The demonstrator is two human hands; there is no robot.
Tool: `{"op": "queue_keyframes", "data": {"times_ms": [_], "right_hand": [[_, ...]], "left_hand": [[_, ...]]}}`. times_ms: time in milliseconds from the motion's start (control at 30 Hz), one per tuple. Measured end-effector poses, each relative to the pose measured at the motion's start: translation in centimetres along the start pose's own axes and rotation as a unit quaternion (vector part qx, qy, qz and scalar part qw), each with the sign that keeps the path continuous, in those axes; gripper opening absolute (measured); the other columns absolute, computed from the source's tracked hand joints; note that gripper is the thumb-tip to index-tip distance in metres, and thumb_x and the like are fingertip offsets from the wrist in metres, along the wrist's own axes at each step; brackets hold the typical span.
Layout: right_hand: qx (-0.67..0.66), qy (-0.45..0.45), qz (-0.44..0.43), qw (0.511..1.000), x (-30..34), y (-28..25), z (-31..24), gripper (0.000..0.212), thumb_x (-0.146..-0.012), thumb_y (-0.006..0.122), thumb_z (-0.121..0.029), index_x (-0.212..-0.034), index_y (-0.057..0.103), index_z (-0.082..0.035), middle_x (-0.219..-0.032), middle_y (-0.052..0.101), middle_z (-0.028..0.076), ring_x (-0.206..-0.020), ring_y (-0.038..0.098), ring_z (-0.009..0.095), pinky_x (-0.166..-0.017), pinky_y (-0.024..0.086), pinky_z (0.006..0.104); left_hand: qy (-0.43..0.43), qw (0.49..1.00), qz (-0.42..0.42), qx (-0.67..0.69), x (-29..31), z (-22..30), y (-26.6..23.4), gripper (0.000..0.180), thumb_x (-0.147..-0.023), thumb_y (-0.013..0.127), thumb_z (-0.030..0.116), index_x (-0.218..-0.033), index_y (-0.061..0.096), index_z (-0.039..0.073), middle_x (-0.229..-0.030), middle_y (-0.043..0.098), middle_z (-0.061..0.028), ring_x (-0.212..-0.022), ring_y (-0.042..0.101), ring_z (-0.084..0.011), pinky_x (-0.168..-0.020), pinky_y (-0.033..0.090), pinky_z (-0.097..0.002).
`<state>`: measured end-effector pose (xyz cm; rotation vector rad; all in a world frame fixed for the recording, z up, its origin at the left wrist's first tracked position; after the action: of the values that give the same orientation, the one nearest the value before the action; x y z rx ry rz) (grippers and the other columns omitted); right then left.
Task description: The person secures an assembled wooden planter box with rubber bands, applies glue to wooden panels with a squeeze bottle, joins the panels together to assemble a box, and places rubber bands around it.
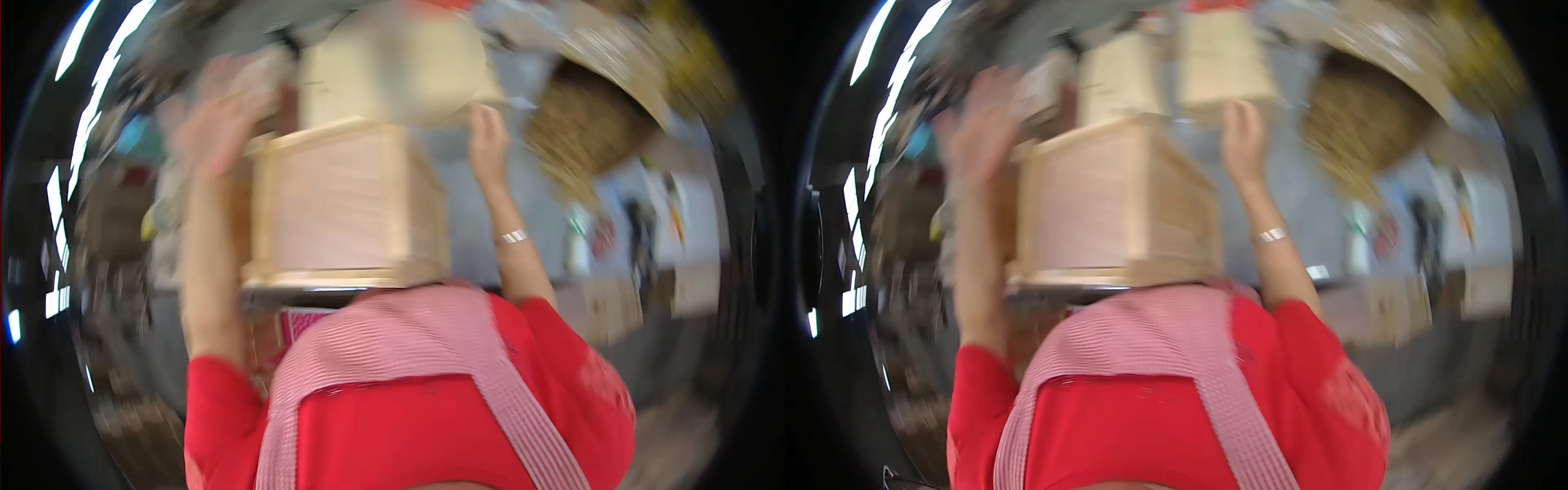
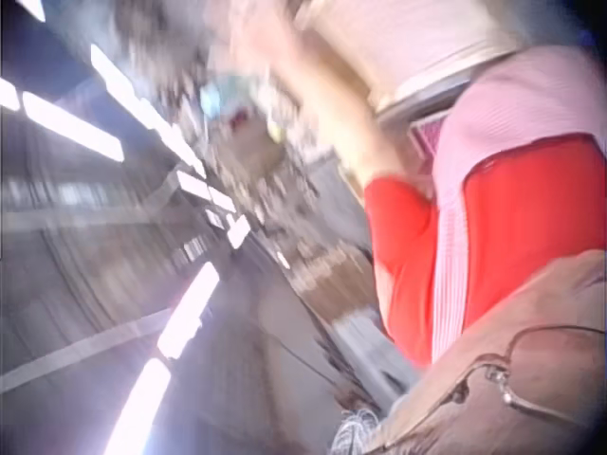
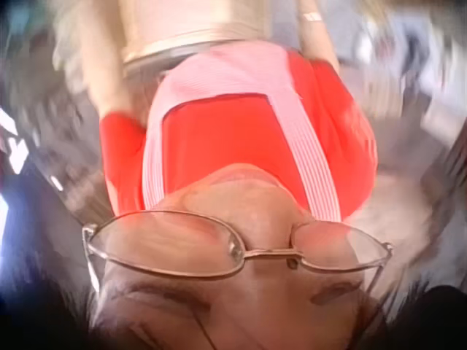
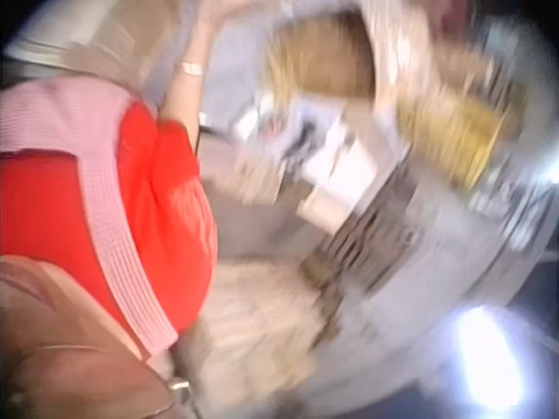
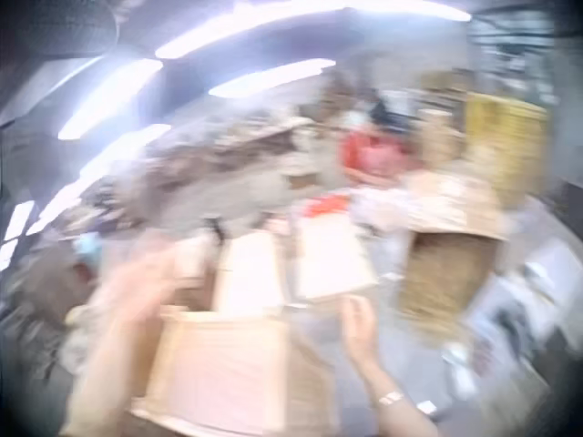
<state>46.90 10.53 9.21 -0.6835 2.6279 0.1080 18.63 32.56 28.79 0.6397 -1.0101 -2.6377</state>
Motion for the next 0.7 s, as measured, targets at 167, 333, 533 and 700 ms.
{"op": "queue_keyframes", "data": {"times_ms": [167,333,533,700], "right_hand": [[0.369,0.018,0.241,0.897,4.3,-20.1,15.1,0.022,-0.092,0.060,-0.019,-0.106,0.066,-0.004,-0.103,0.067,0.014,-0.100,0.062,0.030,-0.089,0.047,0.0407],[0.571,0.149,0.214,0.778,8.9,-35.0,18.0,0.032,-0.085,0.061,-0.019,-0.116,0.065,-0.014,-0.124,0.061,0.012,-0.108,0.058,0.039,-0.094,0.046,0.0489],[0.477,0.256,0.124,0.832,10.7,-37.9,20.6,0.021,-0.089,0.054,-0.018,-0.099,0.069,-0.007,-0.094,0.067,0.025,-0.093,0.063,0.044,-0.079,0.051,0.0533],[0.180,0.022,0.214,0.960,3.1,-26.4,6.0,0.024,-0.076,0.063,-0.006,-0.100,0.064,-0.004,-0.094,0.065,0.017,-0.091,0.063,0.034,-0.081,0.051,0.0377]], "left_hand": [[0.000,0.980,0.128,-0.151,-1.9,0.5,7.2,0.104,-0.081,0.075,0.035,-0.155,0.010,0.000,-0.162,-0.001,-0.0252,-0.150,0.001,-0.0422,-0.122,0.009,-0.0551],[-0.078,0.972,0.080,-0.206,-6.2,-2.8,10.7,0.094,-0.092,0.061,0.047,-0.156,0.009,0.002,-0.162,0.002,-0.0257,-0.150,0.005,-0.0394,-0.121,0.015,-0.0520],[-0.208,0.961,-0.004,-0.183,-10.6,-12.3,17.2,0.083,-0.099,0.035,0.061,-0.152,0.022,-0.002,-0.157,0.025,-0.0254,-0.144,0.028,-0.0391,-0.114,0.035,-0.0491],[-0.323,0.892,0.019,-0.316,-13.2,-22.2,17.2,0.085,-0.097,0.035,0.066,-0.145,0.039,-0.004,-0.154,0.034,-0.0195,-0.142,0.034,-0.0326,-0.115,0.030,-0.0463]]}}
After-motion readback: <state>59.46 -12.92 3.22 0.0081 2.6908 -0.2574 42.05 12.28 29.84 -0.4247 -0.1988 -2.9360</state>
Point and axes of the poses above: each hand's wrist, its own x-axis away from the middle knuckle, its own y-axis out of the palm, z = x × y, the point moved 3 cm from there along -x, towards the middle knuckle
